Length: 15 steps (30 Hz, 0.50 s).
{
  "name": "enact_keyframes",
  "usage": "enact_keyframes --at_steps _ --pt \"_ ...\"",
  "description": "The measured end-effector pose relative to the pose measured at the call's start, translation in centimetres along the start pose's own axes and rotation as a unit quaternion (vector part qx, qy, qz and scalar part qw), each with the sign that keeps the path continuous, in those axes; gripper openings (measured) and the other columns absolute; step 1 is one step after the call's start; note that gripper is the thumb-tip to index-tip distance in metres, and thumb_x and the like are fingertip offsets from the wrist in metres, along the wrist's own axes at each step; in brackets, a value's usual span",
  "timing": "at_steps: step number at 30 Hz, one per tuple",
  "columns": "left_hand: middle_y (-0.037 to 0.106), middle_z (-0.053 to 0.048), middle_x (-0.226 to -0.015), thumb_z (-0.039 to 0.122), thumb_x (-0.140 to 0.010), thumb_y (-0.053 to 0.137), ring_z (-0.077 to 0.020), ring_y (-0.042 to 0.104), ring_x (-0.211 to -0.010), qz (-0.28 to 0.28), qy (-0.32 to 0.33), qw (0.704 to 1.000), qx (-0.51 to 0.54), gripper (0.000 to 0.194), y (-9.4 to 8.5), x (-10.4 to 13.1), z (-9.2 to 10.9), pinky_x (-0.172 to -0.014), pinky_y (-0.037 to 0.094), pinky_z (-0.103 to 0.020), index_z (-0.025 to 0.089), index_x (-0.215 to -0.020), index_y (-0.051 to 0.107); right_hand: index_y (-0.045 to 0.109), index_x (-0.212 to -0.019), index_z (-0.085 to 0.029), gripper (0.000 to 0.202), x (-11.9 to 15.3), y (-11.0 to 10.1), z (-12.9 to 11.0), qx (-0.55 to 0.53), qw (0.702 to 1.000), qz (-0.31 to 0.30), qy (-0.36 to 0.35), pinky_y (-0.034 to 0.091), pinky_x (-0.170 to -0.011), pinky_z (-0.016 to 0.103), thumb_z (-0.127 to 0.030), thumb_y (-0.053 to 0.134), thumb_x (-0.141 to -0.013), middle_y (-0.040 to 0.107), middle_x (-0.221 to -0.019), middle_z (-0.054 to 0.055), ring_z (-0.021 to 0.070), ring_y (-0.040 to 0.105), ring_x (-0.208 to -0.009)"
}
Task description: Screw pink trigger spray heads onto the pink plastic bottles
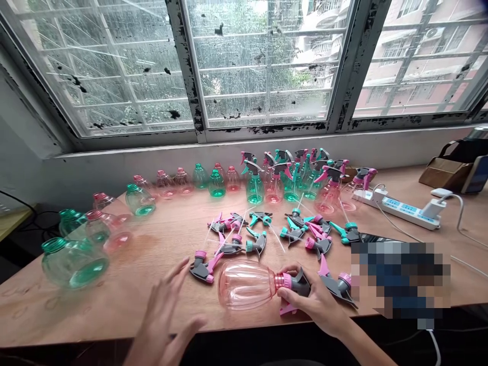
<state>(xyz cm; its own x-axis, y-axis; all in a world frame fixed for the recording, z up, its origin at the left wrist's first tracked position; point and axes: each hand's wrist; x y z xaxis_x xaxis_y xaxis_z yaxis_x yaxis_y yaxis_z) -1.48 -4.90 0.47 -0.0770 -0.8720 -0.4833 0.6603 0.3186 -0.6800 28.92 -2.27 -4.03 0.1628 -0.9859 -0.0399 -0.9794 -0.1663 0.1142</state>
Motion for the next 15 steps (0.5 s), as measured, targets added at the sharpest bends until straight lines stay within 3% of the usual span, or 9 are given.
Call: enact_keyframes --at_steps 1,3,7,10,15 --pt "0.043 -0.011 -0.160 0.066 -0.093 0.049 -0.0396 0.036 -0.147 -0.026 0.009 1.000 -0.010 0.073 1.2 -0.9 0.2 -0.122 0.022 -0.067 0.033 -0.156 0.032 0.065 -0.098 -0.019 0.028 0.0 0.0 0.0 0.005 1.000 0.002 -0.004 0.053 -0.063 0.022 -0.036 0.082 -0.083 0.063 -0.081 -0.004 0.0108 0.059 -0.066" --pt "0.038 -0.014 -0.163 0.063 -0.095 0.048 -0.0406 0.030 -0.150 -0.076 0.029 0.996 -0.020 0.075 3.4 -2.2 0.4 -0.120 0.027 -0.068 0.029 -0.159 0.027 0.065 -0.097 -0.019 0.028 -0.1 0.0 0.0 0.021 1.000 0.008 -0.016 0.054 -0.064 0.023 -0.036 0.082 -0.083 0.064 -0.082 -0.003 0.0128 0.060 -0.069" --pt "0.043 -0.017 -0.159 0.057 -0.089 0.062 -0.0429 0.026 -0.150 -0.095 0.024 0.994 -0.053 0.070 5.7 -2.9 0.5 -0.116 0.034 -0.069 0.021 -0.148 0.048 0.068 -0.095 -0.019 0.026 -0.2 0.0 -0.3 0.051 0.997 0.028 -0.042 0.056 -0.074 0.028 -0.038 0.081 -0.082 0.067 -0.087 0.000 0.0184 0.065 -0.079" --pt "0.045 -0.013 -0.157 0.053 -0.089 0.065 -0.0415 0.027 -0.150 -0.081 0.017 0.996 -0.025 0.065 5.9 -2.3 0.2 -0.117 0.032 -0.070 0.029 -0.147 0.049 0.068 -0.096 -0.019 0.028 -0.1 0.1 -0.6 0.057 0.998 0.022 -0.026 0.057 -0.073 0.030 -0.040 0.081 -0.082 0.069 -0.083 -0.001 0.0191 0.068 -0.075" --pt "0.037 -0.004 -0.163 0.049 -0.091 0.066 -0.0359 0.033 -0.152 -0.080 -0.010 0.988 0.135 0.076 6.9 -1.5 -0.3 -0.120 0.036 -0.060 0.046 -0.155 0.025 0.066 -0.099 -0.018 0.031 -0.2 -0.1 -0.1 0.015 1.000 0.012 0.007 0.054 -0.063 0.025 -0.041 0.081 -0.083 0.071 -0.074 -0.003 0.0150 0.068 -0.065"
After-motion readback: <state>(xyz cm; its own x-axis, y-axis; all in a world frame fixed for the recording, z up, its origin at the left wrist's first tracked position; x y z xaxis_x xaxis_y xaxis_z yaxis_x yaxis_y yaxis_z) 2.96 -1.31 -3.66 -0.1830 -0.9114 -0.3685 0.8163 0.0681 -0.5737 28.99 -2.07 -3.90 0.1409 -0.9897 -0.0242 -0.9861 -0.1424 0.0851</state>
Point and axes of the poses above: each hand's wrist, its own x-axis away from the middle knuckle, its own y-axis out of the palm, z = x × y
